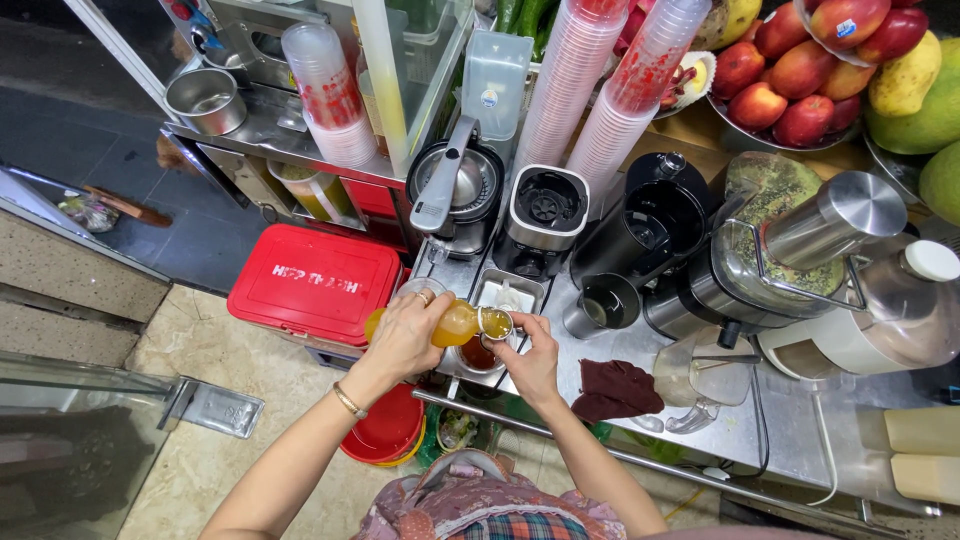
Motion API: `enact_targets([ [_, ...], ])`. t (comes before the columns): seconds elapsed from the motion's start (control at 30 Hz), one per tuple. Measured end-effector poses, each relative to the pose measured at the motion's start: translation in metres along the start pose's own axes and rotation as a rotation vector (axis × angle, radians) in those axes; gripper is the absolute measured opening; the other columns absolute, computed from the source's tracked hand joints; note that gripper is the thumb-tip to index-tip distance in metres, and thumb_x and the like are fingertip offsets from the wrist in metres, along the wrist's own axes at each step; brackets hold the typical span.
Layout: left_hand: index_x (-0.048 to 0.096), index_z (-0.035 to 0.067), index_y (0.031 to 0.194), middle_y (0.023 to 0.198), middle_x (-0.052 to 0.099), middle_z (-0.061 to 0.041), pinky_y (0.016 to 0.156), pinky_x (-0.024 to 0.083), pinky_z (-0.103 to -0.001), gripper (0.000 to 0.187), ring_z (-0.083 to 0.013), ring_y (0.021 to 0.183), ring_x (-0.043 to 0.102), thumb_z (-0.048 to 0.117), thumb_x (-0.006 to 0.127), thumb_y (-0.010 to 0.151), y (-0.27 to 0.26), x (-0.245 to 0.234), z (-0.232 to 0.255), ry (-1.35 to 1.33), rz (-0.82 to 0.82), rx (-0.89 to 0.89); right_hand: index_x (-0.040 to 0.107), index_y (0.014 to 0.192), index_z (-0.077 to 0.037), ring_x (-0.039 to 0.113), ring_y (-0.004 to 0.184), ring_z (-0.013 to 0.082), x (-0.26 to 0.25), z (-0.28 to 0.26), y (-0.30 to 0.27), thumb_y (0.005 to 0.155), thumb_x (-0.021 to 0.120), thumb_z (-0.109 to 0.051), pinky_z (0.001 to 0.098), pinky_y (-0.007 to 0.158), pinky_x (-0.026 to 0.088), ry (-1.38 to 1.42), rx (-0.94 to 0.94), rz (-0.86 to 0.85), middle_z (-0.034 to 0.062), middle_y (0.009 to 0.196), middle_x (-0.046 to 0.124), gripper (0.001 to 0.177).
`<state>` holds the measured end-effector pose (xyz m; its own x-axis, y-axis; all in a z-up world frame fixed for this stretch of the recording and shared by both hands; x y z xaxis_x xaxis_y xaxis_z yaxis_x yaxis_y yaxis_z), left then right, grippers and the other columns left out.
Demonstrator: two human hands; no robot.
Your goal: Preparing and packaging multiple flavored beverages from a refrigerator and service counter.
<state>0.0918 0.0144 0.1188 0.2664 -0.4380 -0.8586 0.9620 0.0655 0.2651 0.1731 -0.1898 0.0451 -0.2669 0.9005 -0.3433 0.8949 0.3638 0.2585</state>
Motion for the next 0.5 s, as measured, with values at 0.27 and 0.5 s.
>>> enact_targets([
  [0.27, 0.062, 0.007, 0.126, 0.101, 0.064, -0.015, 0.082, 0.047, -0.046, 0.062, -0.0374, 0.092, 0.062, 0.004, 0.073, 0.065, 0.0021, -0.0020, 0.0023, 0.013, 0.001, 0.005, 0.074, 0.110, -0.006, 0.066, 0.095, 0.0197, -0.0003, 0.0003, 0.0006, 0.070, 0.090, -0.013, 0.0305, 0.088, 0.052, -0.006, 0.036, -0.004, 0.0068, 0.103, 0.068, 0.044],
  [0.5, 0.062, 0.006, 0.126, 0.101, 0.064, -0.015, 0.084, 0.047, -0.045, 0.063, -0.0364, 0.095, 0.062, 0.004, 0.074, 0.064, 0.0028, -0.0049, 0.0050, 0.018, 0.015, 0.011, 0.074, 0.110, -0.006, 0.066, 0.097, 0.0183, -0.0008, -0.0009, 0.0015, 0.070, 0.089, -0.014, 0.0300, 0.089, 0.051, 0.027, 0.016, -0.010, 0.0061, 0.104, 0.067, 0.044],
])
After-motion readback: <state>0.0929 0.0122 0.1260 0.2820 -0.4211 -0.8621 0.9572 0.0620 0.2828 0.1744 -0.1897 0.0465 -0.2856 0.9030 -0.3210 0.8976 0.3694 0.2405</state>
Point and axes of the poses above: each hand's wrist, its own y-axis towards the middle knuckle, its own x-axis out of the palm, z = x × y, the point moved 2 cm from there along y, towards the middle knuckle
